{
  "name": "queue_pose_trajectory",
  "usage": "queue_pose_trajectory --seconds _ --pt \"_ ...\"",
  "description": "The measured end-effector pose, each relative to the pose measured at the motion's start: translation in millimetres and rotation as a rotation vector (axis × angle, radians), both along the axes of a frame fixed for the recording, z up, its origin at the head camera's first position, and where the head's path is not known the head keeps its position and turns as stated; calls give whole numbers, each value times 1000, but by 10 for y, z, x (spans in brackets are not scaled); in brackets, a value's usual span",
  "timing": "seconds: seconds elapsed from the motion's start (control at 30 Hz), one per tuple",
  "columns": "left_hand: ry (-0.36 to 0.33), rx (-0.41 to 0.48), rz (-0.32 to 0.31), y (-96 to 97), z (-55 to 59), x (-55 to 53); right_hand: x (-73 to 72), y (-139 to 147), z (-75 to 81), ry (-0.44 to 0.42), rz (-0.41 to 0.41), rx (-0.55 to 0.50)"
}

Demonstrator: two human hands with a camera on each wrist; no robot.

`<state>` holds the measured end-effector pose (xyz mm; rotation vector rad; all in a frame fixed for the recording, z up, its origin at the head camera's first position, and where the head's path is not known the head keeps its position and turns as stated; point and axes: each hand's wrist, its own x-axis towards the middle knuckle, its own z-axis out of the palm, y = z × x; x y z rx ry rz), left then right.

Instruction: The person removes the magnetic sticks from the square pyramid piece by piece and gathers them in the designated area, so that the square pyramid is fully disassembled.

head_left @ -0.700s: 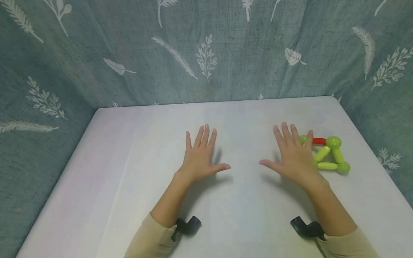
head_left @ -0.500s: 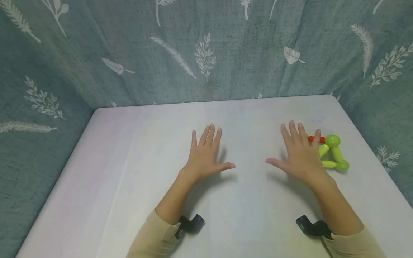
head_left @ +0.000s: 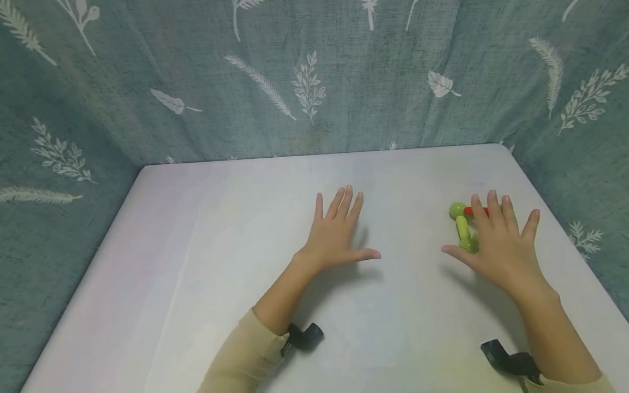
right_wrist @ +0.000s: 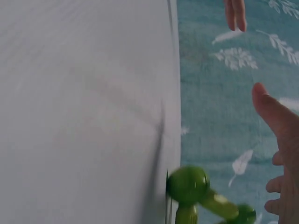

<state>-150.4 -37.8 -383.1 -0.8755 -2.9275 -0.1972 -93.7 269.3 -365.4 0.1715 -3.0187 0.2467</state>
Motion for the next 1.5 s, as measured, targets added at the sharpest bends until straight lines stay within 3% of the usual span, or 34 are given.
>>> queue_pose_trajectory --seconds 0.3,0.53,0.67,0.83,0.9,1.0,1.2,1.37,1.5 --pt "-38 30 -66 322 -54 -7 88 308 -1 20 -35 -34" --pt "-138 106 -128 647 -111 -10 115 568 -79 38 -1 -142" --pt "-162 139 -152 831 -135 -28 143 703 -132 -14 -11 -245" --pt "-222 273 -173 1022 -191 -45 207 871 -201 -171 17 -517" --pt "-265 348 -166 1095 -223 -41 229 938 -231 -248 9 -604" --pt "-374 471 -118 1229 -268 -14 241 1025 -287 -310 -12 -630" --pt "-536 661 -15 1544 -343 70 212 1164 -422 -250 -30 -582" --pt "-596 828 26 1711 -415 149 231 1227 -493 -210 -59 -585" --pt "-527 828 2 1795 -461 183 247 1247 -518 -172 -98 -622"
